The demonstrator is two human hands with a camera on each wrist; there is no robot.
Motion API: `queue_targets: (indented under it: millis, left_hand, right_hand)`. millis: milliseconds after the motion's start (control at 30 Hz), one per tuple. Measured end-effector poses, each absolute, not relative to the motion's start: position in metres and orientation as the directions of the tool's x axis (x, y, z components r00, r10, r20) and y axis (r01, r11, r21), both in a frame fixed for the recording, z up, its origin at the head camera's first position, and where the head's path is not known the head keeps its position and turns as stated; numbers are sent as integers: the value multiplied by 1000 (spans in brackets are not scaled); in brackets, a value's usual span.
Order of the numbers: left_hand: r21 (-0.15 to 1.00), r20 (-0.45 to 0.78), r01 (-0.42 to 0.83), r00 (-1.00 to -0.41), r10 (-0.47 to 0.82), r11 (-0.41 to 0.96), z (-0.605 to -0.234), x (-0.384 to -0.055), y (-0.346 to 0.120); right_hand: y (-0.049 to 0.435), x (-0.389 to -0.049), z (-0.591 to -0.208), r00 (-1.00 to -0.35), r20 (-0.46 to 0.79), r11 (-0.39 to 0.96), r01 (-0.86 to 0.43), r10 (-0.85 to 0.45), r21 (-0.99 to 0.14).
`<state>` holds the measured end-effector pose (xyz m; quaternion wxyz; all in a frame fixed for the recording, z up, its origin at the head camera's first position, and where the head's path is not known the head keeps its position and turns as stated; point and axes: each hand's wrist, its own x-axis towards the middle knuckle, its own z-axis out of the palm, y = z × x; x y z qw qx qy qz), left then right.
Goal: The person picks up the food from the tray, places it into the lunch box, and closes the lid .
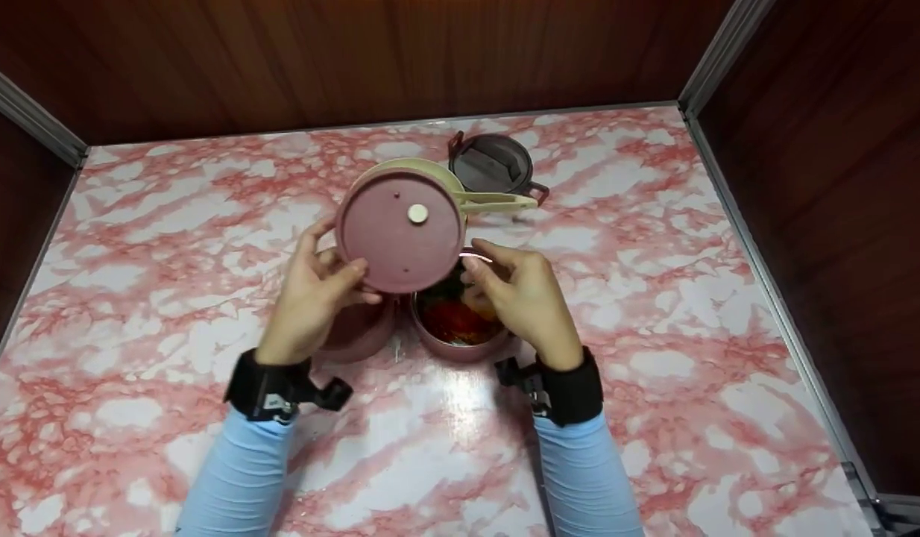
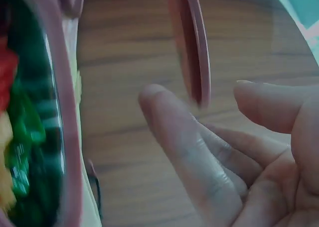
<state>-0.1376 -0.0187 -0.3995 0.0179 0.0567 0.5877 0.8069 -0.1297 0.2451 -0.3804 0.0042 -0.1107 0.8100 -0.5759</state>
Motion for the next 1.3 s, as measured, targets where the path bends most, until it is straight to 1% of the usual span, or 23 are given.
queue_targets:
  millis: [133, 233, 300, 400, 500, 567, 700, 867, 1100, 1300]
  left_hand:
    - [939, 100, 47, -985, 142, -340, -406, -131, 8]
    - [949, 112, 48, -975, 191, -312, -409, -125, 16]
    - [965, 117, 58, -968, 224, -254, -409, -123, 17]
    - [987, 132, 105, -960, 247, -119, -407, -123, 12]
    - [988, 150, 154, -961, 233, 0, -403, -126, 4]
    - [987, 149, 158, -966, 211, 25, -401, -128, 0]
    - [991, 128, 135, -974, 188, 21, -399, -130, -5]
    - [993, 75, 94, -970, 231, 73, -403, -129, -2]
    - [970, -10, 61, -957, 289, 237, -410, -125, 9]
    - [941, -32, 77, -949, 313, 330, -417, -124, 12]
  right_hand:
    - [243, -130, -383, -979, 125, 236, -161, -163, -958]
    - [244, -132, -385, -981, 152, 231, -177, -120, -957]
    - [245, -133, -386, -982, 165, 251, -183, -92, -951]
    - [246, -136, -386, -983, 177, 275, -184, -48, -944]
    - [248, -137, -385, -982, 187, 272, -179, 3, -946]
    - [250, -136, -384, -981, 191, 271, -177, 26, -946]
    - [256, -136, -384, -976, 216, 363, -190, 34, -912]
    - [266, -139, -387, -973, 231, 485, -195, 14, -852]
    - [277, -144, -392, -992, 129, 569, -99, 13, -816]
    - [281, -152, -404, -995, 94, 611, -88, -22, -787]
